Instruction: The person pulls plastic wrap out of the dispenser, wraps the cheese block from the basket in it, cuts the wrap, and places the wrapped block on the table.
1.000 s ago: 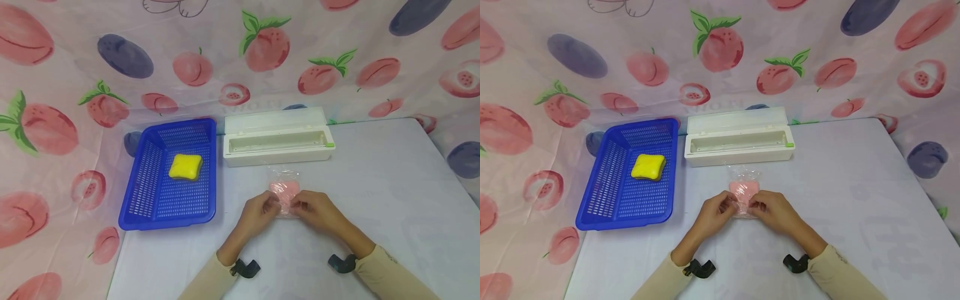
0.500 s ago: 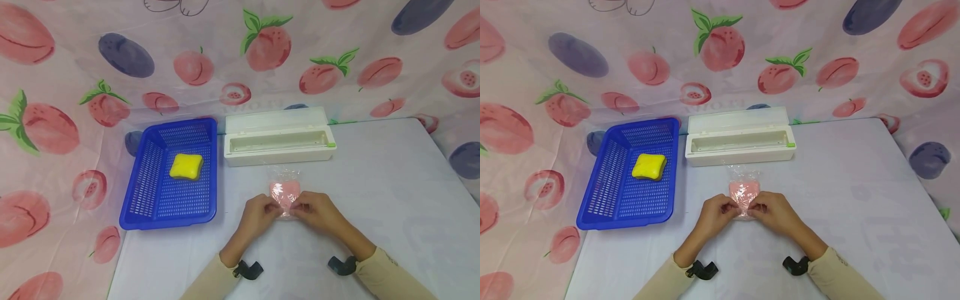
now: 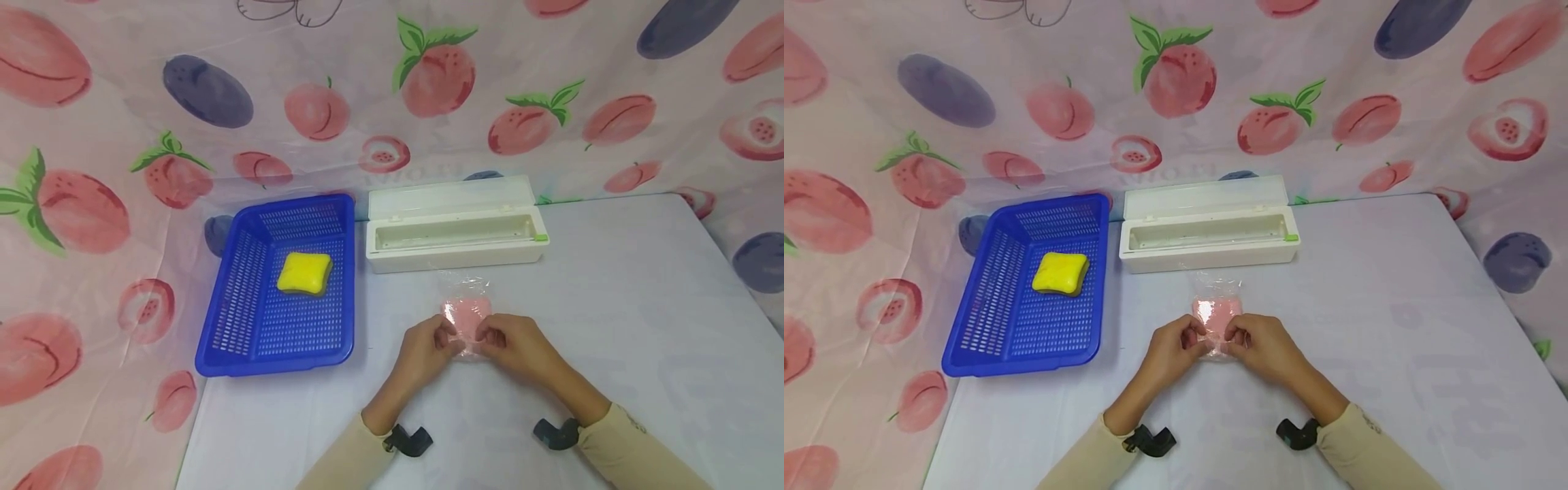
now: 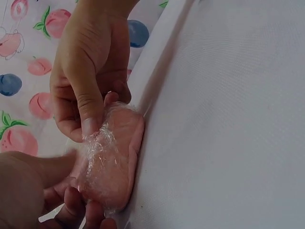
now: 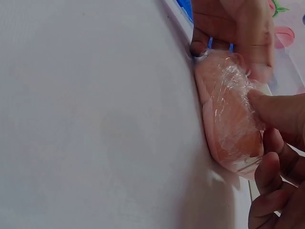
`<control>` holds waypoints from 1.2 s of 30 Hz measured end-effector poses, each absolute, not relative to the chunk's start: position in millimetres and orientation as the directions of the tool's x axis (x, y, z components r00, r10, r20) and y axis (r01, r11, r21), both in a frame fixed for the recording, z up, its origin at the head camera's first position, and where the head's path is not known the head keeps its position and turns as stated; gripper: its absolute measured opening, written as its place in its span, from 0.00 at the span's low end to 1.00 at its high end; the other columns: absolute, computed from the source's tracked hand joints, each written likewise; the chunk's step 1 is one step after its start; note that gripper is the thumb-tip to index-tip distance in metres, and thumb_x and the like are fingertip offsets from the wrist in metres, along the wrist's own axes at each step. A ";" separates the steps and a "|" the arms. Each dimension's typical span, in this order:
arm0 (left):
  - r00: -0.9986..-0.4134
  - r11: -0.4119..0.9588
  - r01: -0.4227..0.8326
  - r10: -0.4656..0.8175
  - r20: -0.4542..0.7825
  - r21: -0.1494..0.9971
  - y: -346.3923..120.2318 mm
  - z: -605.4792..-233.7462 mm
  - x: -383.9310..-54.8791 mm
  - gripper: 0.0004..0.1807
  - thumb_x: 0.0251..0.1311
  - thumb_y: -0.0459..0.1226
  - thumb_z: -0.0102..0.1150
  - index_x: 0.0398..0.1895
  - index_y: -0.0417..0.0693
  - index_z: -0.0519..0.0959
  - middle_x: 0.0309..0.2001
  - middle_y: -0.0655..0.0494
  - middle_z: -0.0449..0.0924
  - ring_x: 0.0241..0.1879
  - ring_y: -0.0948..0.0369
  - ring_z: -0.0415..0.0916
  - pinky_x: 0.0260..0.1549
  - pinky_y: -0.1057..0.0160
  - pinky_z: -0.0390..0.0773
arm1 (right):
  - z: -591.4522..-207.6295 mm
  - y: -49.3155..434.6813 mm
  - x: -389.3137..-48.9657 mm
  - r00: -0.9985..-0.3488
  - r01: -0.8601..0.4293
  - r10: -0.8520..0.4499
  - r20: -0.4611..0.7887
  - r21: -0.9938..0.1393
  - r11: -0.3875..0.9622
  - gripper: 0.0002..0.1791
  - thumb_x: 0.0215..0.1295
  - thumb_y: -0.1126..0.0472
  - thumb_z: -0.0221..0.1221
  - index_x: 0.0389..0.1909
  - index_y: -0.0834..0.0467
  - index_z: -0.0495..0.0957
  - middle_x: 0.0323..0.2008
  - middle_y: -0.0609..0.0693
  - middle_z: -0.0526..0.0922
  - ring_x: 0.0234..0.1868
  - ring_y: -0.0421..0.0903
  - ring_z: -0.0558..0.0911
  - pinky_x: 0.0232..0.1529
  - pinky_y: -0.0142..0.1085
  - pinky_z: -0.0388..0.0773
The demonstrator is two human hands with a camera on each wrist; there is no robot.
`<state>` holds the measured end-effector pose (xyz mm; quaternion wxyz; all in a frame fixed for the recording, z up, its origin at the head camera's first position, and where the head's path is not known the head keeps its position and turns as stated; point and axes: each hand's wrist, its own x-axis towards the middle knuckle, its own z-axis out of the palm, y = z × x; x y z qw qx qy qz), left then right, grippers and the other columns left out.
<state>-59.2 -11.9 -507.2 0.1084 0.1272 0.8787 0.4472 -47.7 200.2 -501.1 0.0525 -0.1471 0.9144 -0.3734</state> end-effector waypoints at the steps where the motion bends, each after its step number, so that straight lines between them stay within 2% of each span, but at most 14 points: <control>1: -0.945 0.565 0.122 0.318 -0.079 0.816 -11.5 -507.5 -59.5 0.10 0.60 0.40 0.72 0.40 0.51 0.81 0.24 0.62 0.73 0.24 0.69 0.67 0.24 0.72 0.69 | -501.0 200.3 -47.5 -0.953 -0.225 -0.303 0.013 -0.699 0.678 0.10 0.56 0.65 0.72 0.32 0.49 0.82 0.22 0.37 0.73 0.26 0.35 0.71 0.28 0.29 0.71; 4: -0.947 0.559 0.121 0.312 -0.073 0.820 -10.7 -510.0 -59.3 0.11 0.59 0.42 0.73 0.38 0.51 0.81 0.23 0.62 0.72 0.24 0.69 0.66 0.24 0.71 0.69 | -500.6 200.4 -47.1 -0.957 -0.211 -0.289 0.008 -0.704 0.679 0.10 0.56 0.65 0.72 0.31 0.49 0.81 0.21 0.38 0.71 0.25 0.36 0.69 0.27 0.29 0.70; 11: -0.955 0.601 0.135 0.292 -0.059 0.788 -7.1 -511.7 -60.0 0.12 0.55 0.38 0.75 0.36 0.52 0.78 0.21 0.63 0.70 0.23 0.69 0.64 0.22 0.71 0.66 | -502.5 200.8 -47.7 -0.963 -0.184 -0.270 -0.003 -0.724 0.665 0.11 0.56 0.65 0.73 0.30 0.48 0.80 0.20 0.39 0.69 0.24 0.36 0.68 0.25 0.29 0.68; 16: -0.954 0.635 0.196 0.300 -0.004 0.747 -7.0 -508.2 -59.4 0.08 0.58 0.39 0.73 0.36 0.51 0.83 0.23 0.63 0.71 0.24 0.69 0.65 0.25 0.72 0.66 | -505.7 201.3 -49.7 -0.961 -0.189 -0.276 0.000 -0.727 0.660 0.10 0.56 0.65 0.72 0.31 0.48 0.81 0.21 0.39 0.70 0.24 0.36 0.69 0.26 0.29 0.68; 18: -0.952 0.645 0.241 0.303 0.046 0.725 -8.6 -505.9 -59.4 0.05 0.59 0.39 0.73 0.35 0.51 0.86 0.26 0.62 0.74 0.28 0.68 0.67 0.29 0.72 0.67 | -506.9 203.0 -50.0 -0.963 -0.177 -0.270 -0.012 -0.729 0.661 0.10 0.57 0.64 0.73 0.31 0.47 0.81 0.21 0.39 0.71 0.25 0.37 0.70 0.26 0.29 0.69; 21: -0.938 0.672 0.319 0.325 0.121 0.669 -12.0 -502.4 -61.0 0.05 0.58 0.39 0.73 0.37 0.54 0.89 0.38 0.59 0.77 0.39 0.63 0.71 0.38 0.68 0.71 | -508.3 206.5 -49.9 -0.964 -0.150 -0.264 -0.039 -0.737 0.658 0.10 0.58 0.62 0.73 0.32 0.45 0.81 0.22 0.39 0.73 0.26 0.38 0.72 0.28 0.30 0.71; 25: -0.900 0.701 0.421 0.403 0.166 0.575 -15.8 -499.5 -64.3 0.12 0.60 0.40 0.71 0.48 0.57 0.87 0.56 0.55 0.77 0.56 0.56 0.73 0.51 0.61 0.78 | -508.4 209.2 -50.3 -0.962 -0.136 -0.266 -0.055 -0.748 0.649 0.10 0.59 0.60 0.72 0.34 0.45 0.81 0.24 0.39 0.75 0.28 0.39 0.74 0.30 0.30 0.74; 28: -0.871 0.709 0.476 0.460 0.170 0.521 -17.8 -497.5 -65.2 0.17 0.65 0.41 0.68 0.56 0.56 0.85 0.64 0.53 0.75 0.60 0.55 0.76 0.56 0.58 0.79 | -506.6 209.5 -50.8 -0.964 -0.137 -0.262 -0.050 -0.751 0.646 0.09 0.60 0.61 0.72 0.35 0.46 0.81 0.25 0.39 0.77 0.29 0.40 0.76 0.31 0.30 0.76; 32: -0.860 0.717 0.492 0.486 0.152 0.494 -19.4 -496.3 -64.7 0.19 0.67 0.42 0.65 0.61 0.56 0.82 0.65 0.52 0.75 0.56 0.56 0.79 0.52 0.60 0.81 | -504.1 209.8 -50.8 -0.968 -0.128 -0.245 -0.049 -0.745 0.654 0.09 0.60 0.61 0.72 0.36 0.47 0.82 0.26 0.39 0.78 0.30 0.39 0.76 0.32 0.30 0.76; 36: -0.867 0.742 0.482 0.479 0.135 0.466 -19.5 -494.5 -64.7 0.22 0.65 0.45 0.66 0.63 0.59 0.81 0.56 0.53 0.77 0.49 0.56 0.76 0.41 0.65 0.79 | -501.8 211.7 -50.9 -0.973 -0.126 -0.227 -0.034 -0.746 0.653 0.09 0.59 0.61 0.72 0.37 0.47 0.83 0.28 0.39 0.80 0.32 0.39 0.78 0.34 0.31 0.78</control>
